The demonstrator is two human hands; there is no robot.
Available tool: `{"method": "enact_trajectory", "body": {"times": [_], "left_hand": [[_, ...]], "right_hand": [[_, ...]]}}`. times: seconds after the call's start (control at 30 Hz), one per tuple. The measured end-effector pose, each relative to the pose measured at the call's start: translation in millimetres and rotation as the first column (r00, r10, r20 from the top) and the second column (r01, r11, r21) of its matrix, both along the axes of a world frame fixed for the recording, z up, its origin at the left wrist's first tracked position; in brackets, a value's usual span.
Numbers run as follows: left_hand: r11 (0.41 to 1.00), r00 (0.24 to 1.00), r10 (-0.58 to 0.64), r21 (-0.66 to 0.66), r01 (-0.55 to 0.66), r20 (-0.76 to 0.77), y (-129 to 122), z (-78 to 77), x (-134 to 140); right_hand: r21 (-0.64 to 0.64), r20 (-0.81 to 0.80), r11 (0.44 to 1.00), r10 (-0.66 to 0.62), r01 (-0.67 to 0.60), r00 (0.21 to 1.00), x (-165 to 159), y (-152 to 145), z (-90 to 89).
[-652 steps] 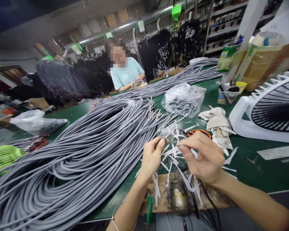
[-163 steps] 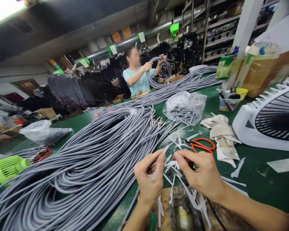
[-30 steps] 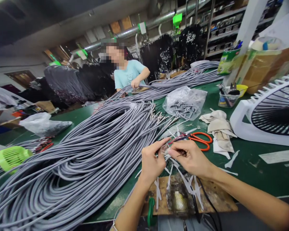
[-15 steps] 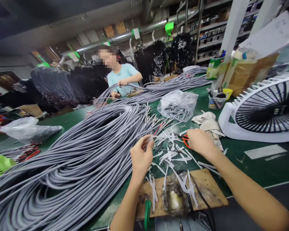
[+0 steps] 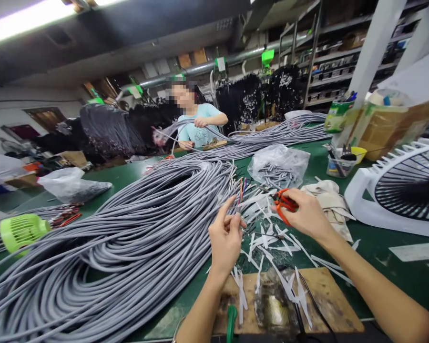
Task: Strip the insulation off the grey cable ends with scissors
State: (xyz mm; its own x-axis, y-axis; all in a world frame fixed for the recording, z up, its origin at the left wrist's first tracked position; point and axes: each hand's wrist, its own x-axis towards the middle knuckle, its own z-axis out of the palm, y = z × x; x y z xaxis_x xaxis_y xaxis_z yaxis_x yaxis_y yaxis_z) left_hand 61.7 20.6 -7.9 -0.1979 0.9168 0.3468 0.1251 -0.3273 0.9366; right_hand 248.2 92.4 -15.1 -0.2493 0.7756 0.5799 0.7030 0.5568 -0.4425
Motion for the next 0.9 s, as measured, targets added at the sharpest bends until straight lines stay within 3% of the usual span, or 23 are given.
{"method": "enact_trajectory", "body": {"times": [0.13,0.27,0.7,0.9], "left_hand": [[0.999,0.992,0.0,-0.044,0.005,0.128,2,-0.5,1],[0.997,0.989,0.014,-0.081,-0.002,0.15,1,-0.5,5],[0.998,0.993,0.041,-0.058,-0.035,0.113,-2,-3.2,12],[0.991,0.992,0.104,-0.091,-0.097,0.076,-1,-1.6,10]], "right_hand": [[0.134,-0.056,0.979,0.161,-0.152,0.985,-19,-13,-8.3],[0.251,-0.04,0.951,0.196,-0.18,0.98,-25,-18,-12.9],[0.339,0.207,0.939,-0.012,-0.061,0.978,-24,-28,-15.5],[0.372,0.235,0.926,-0.033,-0.059,0.971,-21,-30,-16.2]]}}
